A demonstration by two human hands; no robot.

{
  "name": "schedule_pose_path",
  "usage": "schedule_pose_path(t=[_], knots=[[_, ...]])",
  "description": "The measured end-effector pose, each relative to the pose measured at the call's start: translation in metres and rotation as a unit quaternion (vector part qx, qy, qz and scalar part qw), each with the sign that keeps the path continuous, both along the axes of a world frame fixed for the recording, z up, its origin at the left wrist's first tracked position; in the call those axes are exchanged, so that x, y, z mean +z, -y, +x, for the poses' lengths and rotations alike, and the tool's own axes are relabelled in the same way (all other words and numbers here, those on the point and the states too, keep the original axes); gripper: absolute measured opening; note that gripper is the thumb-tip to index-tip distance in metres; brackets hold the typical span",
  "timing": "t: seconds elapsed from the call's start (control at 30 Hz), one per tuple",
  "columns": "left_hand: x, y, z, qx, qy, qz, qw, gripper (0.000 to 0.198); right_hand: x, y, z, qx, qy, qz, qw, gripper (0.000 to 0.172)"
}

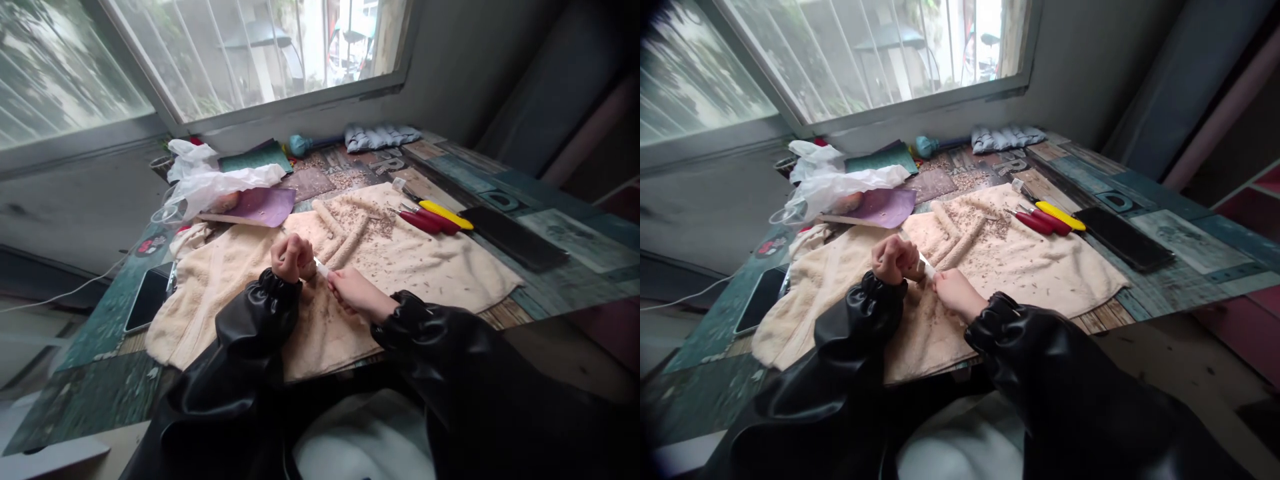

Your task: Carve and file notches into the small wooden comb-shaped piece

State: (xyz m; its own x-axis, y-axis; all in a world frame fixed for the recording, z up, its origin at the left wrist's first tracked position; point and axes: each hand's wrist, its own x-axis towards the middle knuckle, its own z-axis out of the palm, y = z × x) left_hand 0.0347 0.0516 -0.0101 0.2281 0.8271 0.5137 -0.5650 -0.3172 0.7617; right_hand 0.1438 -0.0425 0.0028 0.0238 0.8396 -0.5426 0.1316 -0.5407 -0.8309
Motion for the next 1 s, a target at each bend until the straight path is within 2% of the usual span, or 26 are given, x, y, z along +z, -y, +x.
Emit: schedule_pose_path(t=[0.07,0.23,0.37,0.53,0.7,0.83,1.0], knots=[[0.001,-0.001,-0.001,0.017,-0.001,0.008,1.000,0.047,-0.001,0.005,0.000,0.000,0.001,-0.004,1.000,0.024],[0.001,-0.001,-0.002,-0.030,-0.015,-0.009,0.999,0.047,-0.003,0.001,-0.003,-0.015,-0.009,0.005,1.000,0.024],[0.002,0.002,-0.001,-0.015,0.015,-0.026,0.999,0.049,-0.002,0.000,-0.006,-0.018,-0.031,0.002,0.999,0.025],[0.004,0.005,0.000,-0.050,-0.030,-0.035,0.998,0.050,-0.006,0.003,-0.008,-0.034,-0.053,0.003,0.998,0.026],[0.002,0.008,0.002,-0.013,-0.008,-0.028,0.999,0.050,-0.010,0.002,-0.011,-0.042,-0.088,-0.012,0.995,0.027],[0.001,0.004,0.001,-0.042,-0.009,-0.033,0.999,0.048,-0.004,0.009,-0.006,-0.042,-0.121,-0.044,0.991,0.027],[0.000,-0.005,-0.007,-0.055,0.009,-0.062,0.996,0.046,-0.004,0.006,-0.009,-0.048,-0.110,-0.026,0.992,0.027]])
